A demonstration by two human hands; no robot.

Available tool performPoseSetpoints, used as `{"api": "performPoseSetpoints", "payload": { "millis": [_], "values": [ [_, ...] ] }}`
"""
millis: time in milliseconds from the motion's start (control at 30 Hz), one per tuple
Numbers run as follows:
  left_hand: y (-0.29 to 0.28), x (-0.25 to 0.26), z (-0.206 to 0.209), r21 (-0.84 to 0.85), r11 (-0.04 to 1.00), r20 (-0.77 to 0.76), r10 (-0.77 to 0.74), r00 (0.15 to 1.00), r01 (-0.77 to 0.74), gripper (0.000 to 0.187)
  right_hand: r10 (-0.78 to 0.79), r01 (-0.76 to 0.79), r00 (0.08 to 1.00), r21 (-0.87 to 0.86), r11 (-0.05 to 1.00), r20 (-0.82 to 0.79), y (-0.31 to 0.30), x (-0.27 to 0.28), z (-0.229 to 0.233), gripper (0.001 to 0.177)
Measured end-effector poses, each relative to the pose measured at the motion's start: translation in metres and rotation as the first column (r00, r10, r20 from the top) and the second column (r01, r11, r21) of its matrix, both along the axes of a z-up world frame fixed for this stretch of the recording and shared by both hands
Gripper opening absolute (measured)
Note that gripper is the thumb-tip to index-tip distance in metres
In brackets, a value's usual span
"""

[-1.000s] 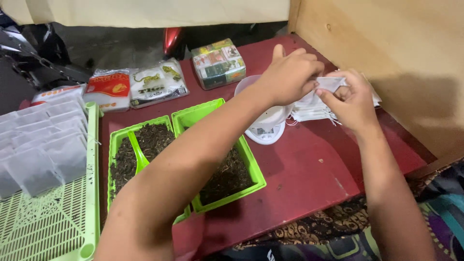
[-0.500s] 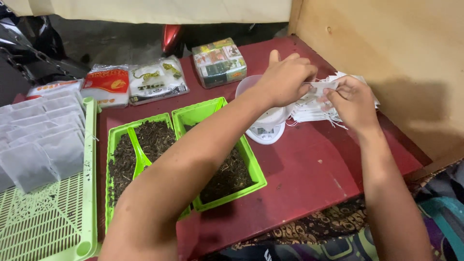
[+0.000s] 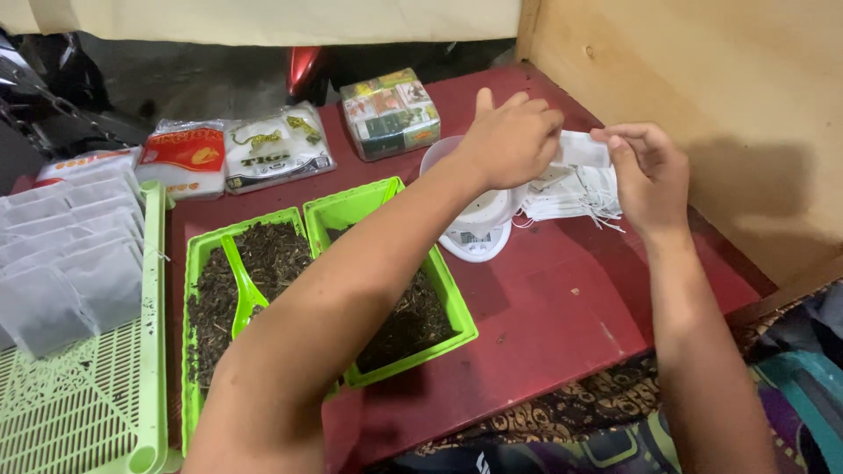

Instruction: Filling tea bags with loose tea leaves using a spoon and placing them in a tray.

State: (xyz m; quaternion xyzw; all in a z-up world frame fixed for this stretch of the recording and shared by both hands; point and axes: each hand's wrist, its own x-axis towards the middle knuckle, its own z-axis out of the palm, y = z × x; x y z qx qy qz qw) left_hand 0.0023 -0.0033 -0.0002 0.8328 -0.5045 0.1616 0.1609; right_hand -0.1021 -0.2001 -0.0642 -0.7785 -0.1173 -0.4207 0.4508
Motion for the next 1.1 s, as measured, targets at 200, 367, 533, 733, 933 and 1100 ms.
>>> {"api": "performPoseSetpoints", "payload": {
  "millis": [200, 367, 533, 733, 933, 1100],
  "values": [
    [-0.008, -0.006, 0.003, -0.086, 0.996, 0.007, 0.028, 1.000, -0.027, 0.037, 0.068, -0.066, 0.998, 0.124, 0.990, -0.017, 0.005, -0.006, 0.006, 0.018],
    [-0.015, -0.004, -0.003, 0.011, 0.999, -0.017, 0.054, 0.998, -0.053, 0.038, 0.118, -0.119, 0.993, 0.071, 0.990, 0.020, 0.016, -0.018, 0.016, 0.014],
    [-0.012, -0.004, 0.008, 0.037, 0.999, -0.099, 0.028, 0.995, -0.025, 0.018, 0.139, -0.143, 0.987, 0.044, 0.989, 0.078, 0.024, -0.023, 0.019, 0.015],
    [0.015, -0.008, 0.023, -0.012, 0.999, -0.020, -0.052, 0.998, 0.052, 0.010, 0.118, -0.082, 0.976, -0.191, 0.978, 0.185, 0.052, -0.038, 0.037, 0.028],
    [0.045, -0.013, 0.033, -0.049, 0.997, 0.039, -0.058, 0.998, 0.060, 0.013, 0.074, -0.054, 0.995, -0.264, 0.963, 0.069, 0.064, -0.032, 0.046, 0.040],
    [0.077, -0.017, 0.048, -0.091, 0.994, 0.091, -0.055, 0.994, 0.064, 0.018, 0.171, -0.173, 0.985, -0.208, 0.963, -0.030, 0.086, -0.030, 0.069, 0.028]
  ]
}}
